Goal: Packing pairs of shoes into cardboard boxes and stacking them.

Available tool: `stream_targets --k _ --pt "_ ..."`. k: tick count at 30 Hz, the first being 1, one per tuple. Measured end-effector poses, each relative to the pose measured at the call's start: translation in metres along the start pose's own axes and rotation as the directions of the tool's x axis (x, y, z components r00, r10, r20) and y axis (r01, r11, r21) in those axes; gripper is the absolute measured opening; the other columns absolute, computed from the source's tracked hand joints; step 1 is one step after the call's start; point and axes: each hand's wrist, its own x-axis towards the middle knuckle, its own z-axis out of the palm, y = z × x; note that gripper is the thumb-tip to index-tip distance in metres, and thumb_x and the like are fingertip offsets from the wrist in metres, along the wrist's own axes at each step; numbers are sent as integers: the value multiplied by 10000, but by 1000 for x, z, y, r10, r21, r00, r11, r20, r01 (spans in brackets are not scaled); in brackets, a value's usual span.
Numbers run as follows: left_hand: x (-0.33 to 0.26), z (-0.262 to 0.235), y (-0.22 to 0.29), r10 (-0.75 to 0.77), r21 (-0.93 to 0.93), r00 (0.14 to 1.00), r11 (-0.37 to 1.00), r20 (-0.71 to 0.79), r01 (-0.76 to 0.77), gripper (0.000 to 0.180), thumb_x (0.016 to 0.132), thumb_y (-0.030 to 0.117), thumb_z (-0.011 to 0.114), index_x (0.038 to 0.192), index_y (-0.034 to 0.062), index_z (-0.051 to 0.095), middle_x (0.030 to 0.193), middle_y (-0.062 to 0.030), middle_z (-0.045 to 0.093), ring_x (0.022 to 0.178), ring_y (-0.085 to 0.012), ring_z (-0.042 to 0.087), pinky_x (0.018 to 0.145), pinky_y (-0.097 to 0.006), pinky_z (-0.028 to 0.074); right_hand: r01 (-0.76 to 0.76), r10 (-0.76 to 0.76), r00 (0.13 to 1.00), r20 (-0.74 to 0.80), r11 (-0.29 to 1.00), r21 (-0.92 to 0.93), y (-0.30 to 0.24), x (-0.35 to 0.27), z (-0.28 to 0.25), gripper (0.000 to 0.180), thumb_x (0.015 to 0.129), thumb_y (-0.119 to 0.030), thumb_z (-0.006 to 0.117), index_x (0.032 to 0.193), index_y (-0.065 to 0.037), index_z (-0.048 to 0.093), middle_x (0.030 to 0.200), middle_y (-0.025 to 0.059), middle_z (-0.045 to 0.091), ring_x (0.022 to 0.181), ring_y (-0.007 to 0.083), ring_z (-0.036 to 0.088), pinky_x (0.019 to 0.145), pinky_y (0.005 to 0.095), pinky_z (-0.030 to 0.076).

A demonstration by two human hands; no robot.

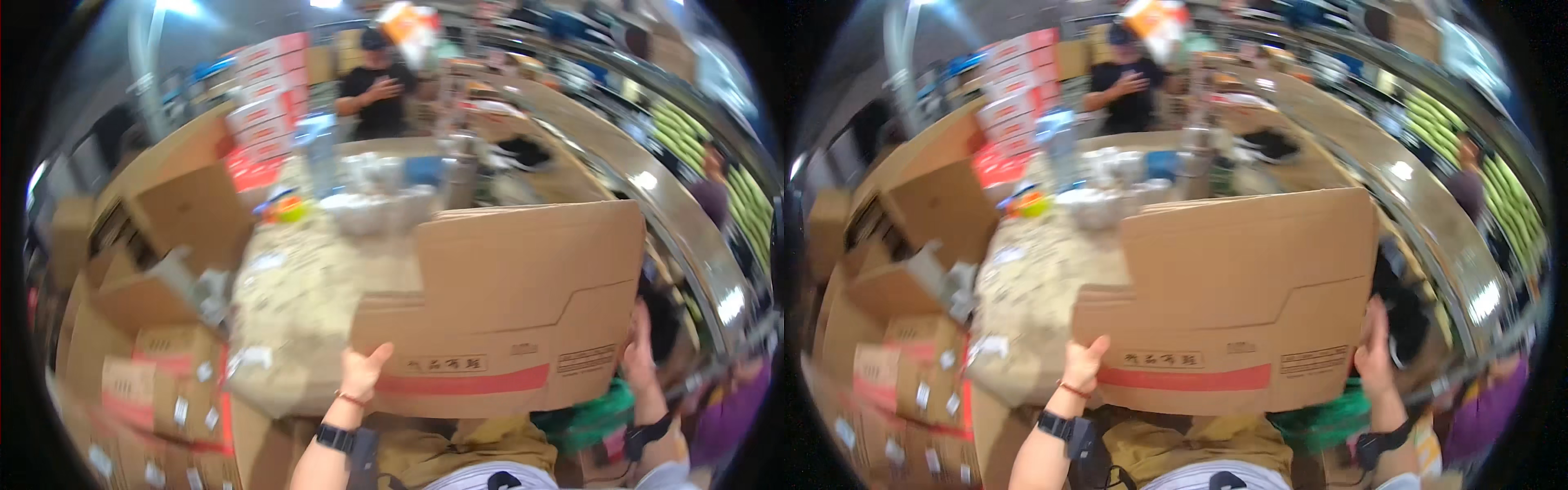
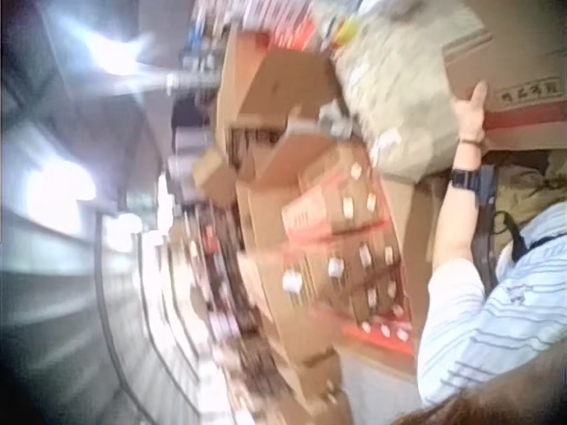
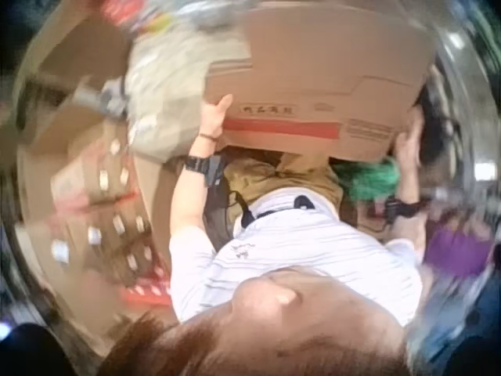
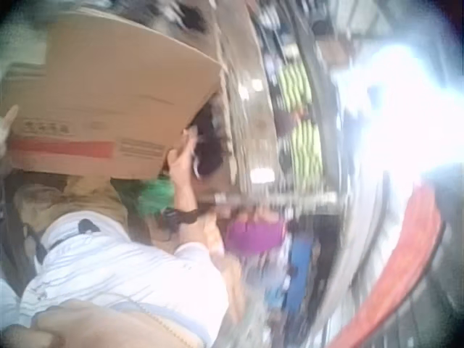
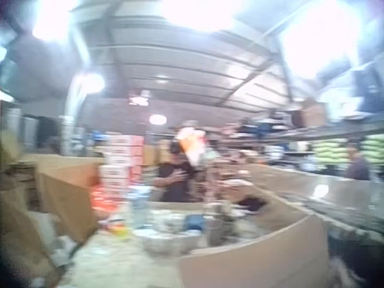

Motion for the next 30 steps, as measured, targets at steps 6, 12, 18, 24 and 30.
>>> stream_targets --k 6,12,18,24,30 --pt "-26 -101 5 -161 24 948 984 -276 174 481 872 262 655 1242 -7 504 1158 -85 599 943 -159 594 849 -306 469 -609 521 719 459 791 56 71 27 150 413 945 -258 533 1258 1 455 1205 71 554 1096 158 512 929 309 415" --pt "28 -114 38 -136 186 926 959 -353 212 433 912 311 582 1233 31 502 1103 -66 598 894 -160 603 682 -297 518 -699 593 595 542 715 -15 121 84 208 377 936 -239 544 1222 5 511 1163 68 582 1052 152 533 896 296 431" --pt "27 -154 7 30 22 986 999 -162 -27 508 961 258 477 1364 -27 355 1350 -160 447 1232 -230 436 1032 -337 349 -109 230 925 302 924 -367 169 31 208 435 928 -171 505 1307 32 438 1286 183 503 1168 263 495 964 325 396" --pt "-1 -121 -19 355 459 901 863 -250 -213 593 989 388 349 1393 -44 301 1413 -216 364 1294 -270 380 1063 -358 313 -165 164 982 93 986 2 138 2 221 396 941 -147 472 1300 20 462 1328 183 489 1217 269 486 983 319 387" --pt "8 -81 -20 215 163 696 977 -685 -140 514 1002 365 333 1302 -48 401 1315 -217 462 1156 -259 509 959 -362 418 -192 181 978 -100 975 -114 146 9 227 344 918 -204 539 1195 -3 574 1208 194 581 1135 302 554 941 339 429"
